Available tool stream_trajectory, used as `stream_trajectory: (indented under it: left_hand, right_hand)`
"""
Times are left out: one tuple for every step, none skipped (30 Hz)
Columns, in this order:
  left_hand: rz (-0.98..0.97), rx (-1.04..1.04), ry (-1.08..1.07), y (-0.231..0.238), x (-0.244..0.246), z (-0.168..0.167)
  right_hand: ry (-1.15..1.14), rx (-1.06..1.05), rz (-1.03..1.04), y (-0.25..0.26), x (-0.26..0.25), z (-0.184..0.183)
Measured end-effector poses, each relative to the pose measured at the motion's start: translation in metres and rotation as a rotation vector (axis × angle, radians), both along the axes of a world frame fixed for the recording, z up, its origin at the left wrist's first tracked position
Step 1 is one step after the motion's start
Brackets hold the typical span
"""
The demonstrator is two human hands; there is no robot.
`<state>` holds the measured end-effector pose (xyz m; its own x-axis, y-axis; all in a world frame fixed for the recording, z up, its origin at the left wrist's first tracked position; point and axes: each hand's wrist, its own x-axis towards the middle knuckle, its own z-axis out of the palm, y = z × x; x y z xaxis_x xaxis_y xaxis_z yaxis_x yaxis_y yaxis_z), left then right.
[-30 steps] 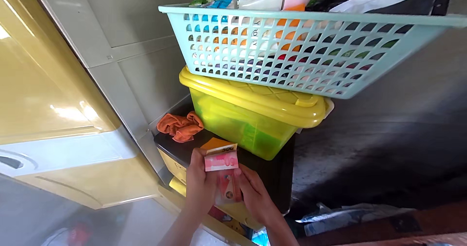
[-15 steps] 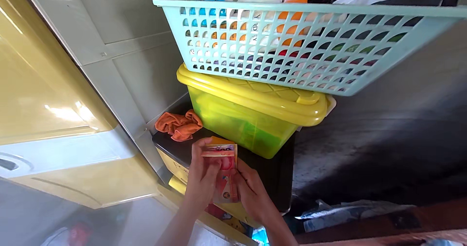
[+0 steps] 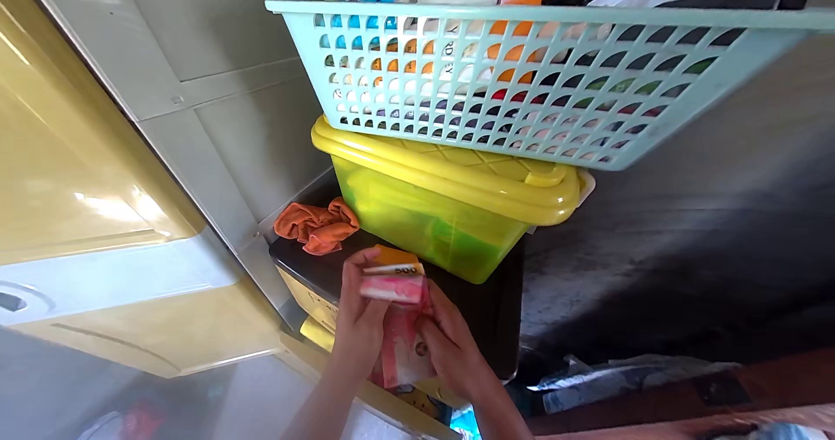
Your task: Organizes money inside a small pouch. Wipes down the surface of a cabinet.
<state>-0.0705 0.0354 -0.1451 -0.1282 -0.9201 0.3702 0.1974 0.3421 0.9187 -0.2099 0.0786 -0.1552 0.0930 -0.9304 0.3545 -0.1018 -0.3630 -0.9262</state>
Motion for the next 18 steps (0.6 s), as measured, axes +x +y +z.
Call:
stream_trajectory:
  left_hand:
    - [-0.036, 0.048, 0.014, 0.003, 0.000, -0.002]
    - [-0.076, 0.072, 0.005, 0.006, 0.002, -0.005]
    - [-0.115, 0.062, -0.011, 0.008, 0.004, -0.009]
    - [-0.153, 0.023, -0.019, 0.010, 0.006, -0.011]
    - [-0.193, -0.026, -0.016, 0.010, 0.008, -0.013]
    - [-0.246, -0.081, 0.008, 0.009, 0.010, -0.016]
    - [-0.314, -0.133, 0.036, 0.006, 0.013, -0.020]
    - [-0.386, -0.168, 0.068, 0.003, 0.016, -0.022]
    - [-0.452, -0.177, 0.109, -0.001, 0.018, -0.024]
    - [-0.494, -0.168, 0.143, -0.004, 0.020, -0.026]
    - [-0.517, -0.157, 0.161, -0.005, 0.021, -0.027]
    - [-0.525, -0.156, 0.158, -0.006, 0.022, -0.027]
    - [-0.527, -0.166, 0.143, -0.007, 0.023, -0.027]
    - [-0.537, -0.185, 0.121, -0.008, 0.025, -0.026]
    - [-0.554, -0.209, 0.092, -0.009, 0.027, -0.025]
    - [-0.583, -0.231, 0.061, -0.009, 0.029, -0.024]
    - [-0.608, -0.245, 0.032, -0.010, 0.032, -0.023]
    - [-0.610, -0.259, 0.006, -0.010, 0.033, -0.023]
  right_hand:
    - [-0.038, -0.032, -0.027, 0.000, 0.001, -0.001]
    - [-0.072, -0.068, -0.046, 0.000, 0.001, -0.002]
    - [-0.100, -0.110, -0.051, -0.001, 0.001, -0.002]
    - [-0.114, -0.153, -0.044, -0.001, 0.000, -0.003]
    - [-0.125, -0.196, -0.025, -0.002, 0.000, -0.005]
    - [-0.136, -0.237, 0.005, -0.002, 0.000, -0.007]
    - [-0.147, -0.264, 0.039, -0.002, -0.001, -0.009]
    - [-0.165, -0.279, 0.078, -0.002, -0.002, -0.010]
    - [-0.190, -0.286, 0.120, -0.002, -0.003, -0.011]
    - [-0.212, -0.287, 0.159, -0.002, -0.004, -0.011]
    - [-0.234, -0.284, 0.185, -0.003, -0.005, -0.011]
    - [-0.252, -0.277, 0.200, -0.003, -0.006, -0.012]
    - [-0.270, -0.268, 0.208, -0.003, -0.006, -0.012]
    - [-0.288, -0.259, 0.212, -0.002, -0.007, -0.012]
    - [-0.301, -0.253, 0.213, -0.002, -0.008, -0.012]
    - [-0.310, -0.252, 0.215, -0.002, -0.009, -0.013]
    - [-0.314, -0.256, 0.218, -0.002, -0.010, -0.013]
    - [-0.307, -0.265, 0.219, -0.003, -0.010, -0.014]
